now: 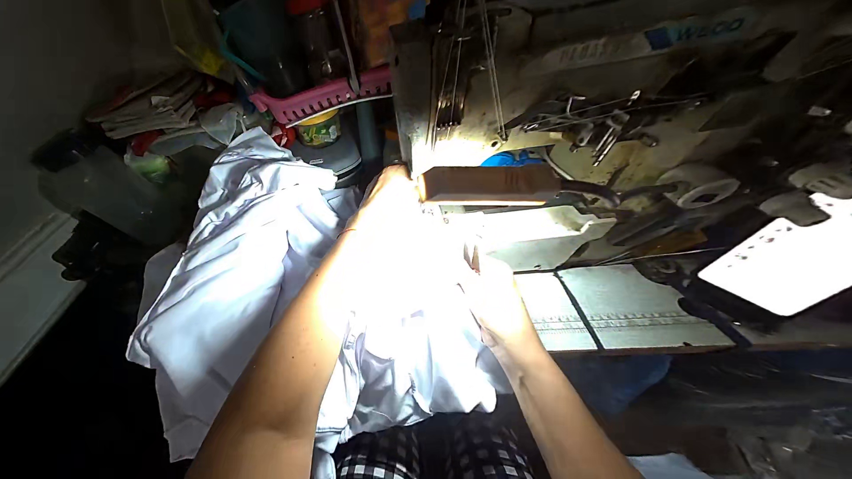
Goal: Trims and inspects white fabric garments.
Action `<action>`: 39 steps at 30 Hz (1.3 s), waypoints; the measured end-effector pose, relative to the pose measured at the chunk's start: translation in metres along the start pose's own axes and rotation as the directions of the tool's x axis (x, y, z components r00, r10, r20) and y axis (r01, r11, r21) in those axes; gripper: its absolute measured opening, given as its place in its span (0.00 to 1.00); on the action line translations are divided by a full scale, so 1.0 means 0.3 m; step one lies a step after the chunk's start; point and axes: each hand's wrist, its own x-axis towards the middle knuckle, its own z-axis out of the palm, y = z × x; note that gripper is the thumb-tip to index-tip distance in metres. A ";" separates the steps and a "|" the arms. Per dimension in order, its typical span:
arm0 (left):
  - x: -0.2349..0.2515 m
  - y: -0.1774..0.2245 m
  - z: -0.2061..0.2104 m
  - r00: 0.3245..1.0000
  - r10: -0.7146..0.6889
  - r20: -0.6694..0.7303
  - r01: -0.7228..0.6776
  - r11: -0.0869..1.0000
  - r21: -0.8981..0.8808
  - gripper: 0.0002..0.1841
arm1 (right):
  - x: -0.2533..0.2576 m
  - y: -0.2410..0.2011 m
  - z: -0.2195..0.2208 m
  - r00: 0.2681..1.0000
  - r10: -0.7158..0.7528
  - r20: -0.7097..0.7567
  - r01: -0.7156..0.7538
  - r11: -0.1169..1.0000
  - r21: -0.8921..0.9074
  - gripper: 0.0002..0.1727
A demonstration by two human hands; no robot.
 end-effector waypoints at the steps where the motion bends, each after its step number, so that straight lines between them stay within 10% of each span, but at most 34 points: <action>1: 0.046 -0.066 0.070 0.998 0.040 -0.043 -0.041 0.999 -0.010 0.15 | -0.013 0.011 0.003 1.000 -0.027 -0.003 0.027 1.000 0.003 0.09; 7: -0.167 -0.017 -0.152 0.983 0.020 -0.180 -0.050 0.985 -0.163 0.08 | -0.181 0.135 -0.097 0.945 -0.176 0.277 0.171 0.984 0.042 0.08; 10: -0.448 -0.043 -0.251 0.969 -0.066 -0.239 0.045 0.995 -0.093 0.12 | -0.204 0.187 -0.205 0.710 -0.226 0.667 0.303 0.953 0.001 0.11; 13: -0.679 -0.074 -0.200 0.942 -0.335 0.020 0.335 0.935 -0.115 0.25 | -0.153 0.122 -0.233 0.828 -0.413 0.378 0.490 0.862 -0.132 0.08; 16: -0.688 -0.092 -0.147 0.915 -0.363 0.178 0.375 0.926 -0.036 0.12 | -0.072 -0.013 -0.166 0.845 -0.512 0.153 0.517 0.711 -0.476 0.21; 20: -0.570 -0.085 -0.285 0.891 -0.275 -0.361 0.293 0.956 -0.005 0.04 | -0.031 -0.051 -0.071 0.841 -0.452 0.297 0.539 0.743 -0.397 0.08; 22: -0.523 -0.150 -0.252 0.820 -0.228 -0.525 0.270 0.963 0.003 0.04 | -0.049 -0.069 -0.050 0.878 -0.293 0.378 0.292 0.954 0.062 0.02; 26: -0.511 -0.276 -0.095 0.915 -0.317 -0.250 0.350 0.931 0.103 0.07 | -0.051 -0.061 -0.075 0.833 0.027 0.553 -0.366 0.777 0.513 0.11; 32: -0.470 -0.215 -0.173 0.909 -0.411 -0.067 0.416 0.897 0.146 0.11 | -0.028 -0.088 -0.128 0.889 0.109 0.445 -0.368 0.750 0.550 0.16; 39: -0.551 -0.085 -0.168 0.980 -0.196 0.022 0.194 0.978 0.078 0.18 | -0.023 -0.071 -0.096 0.835 -0.007 0.551 -0.380 0.717 0.585 0.18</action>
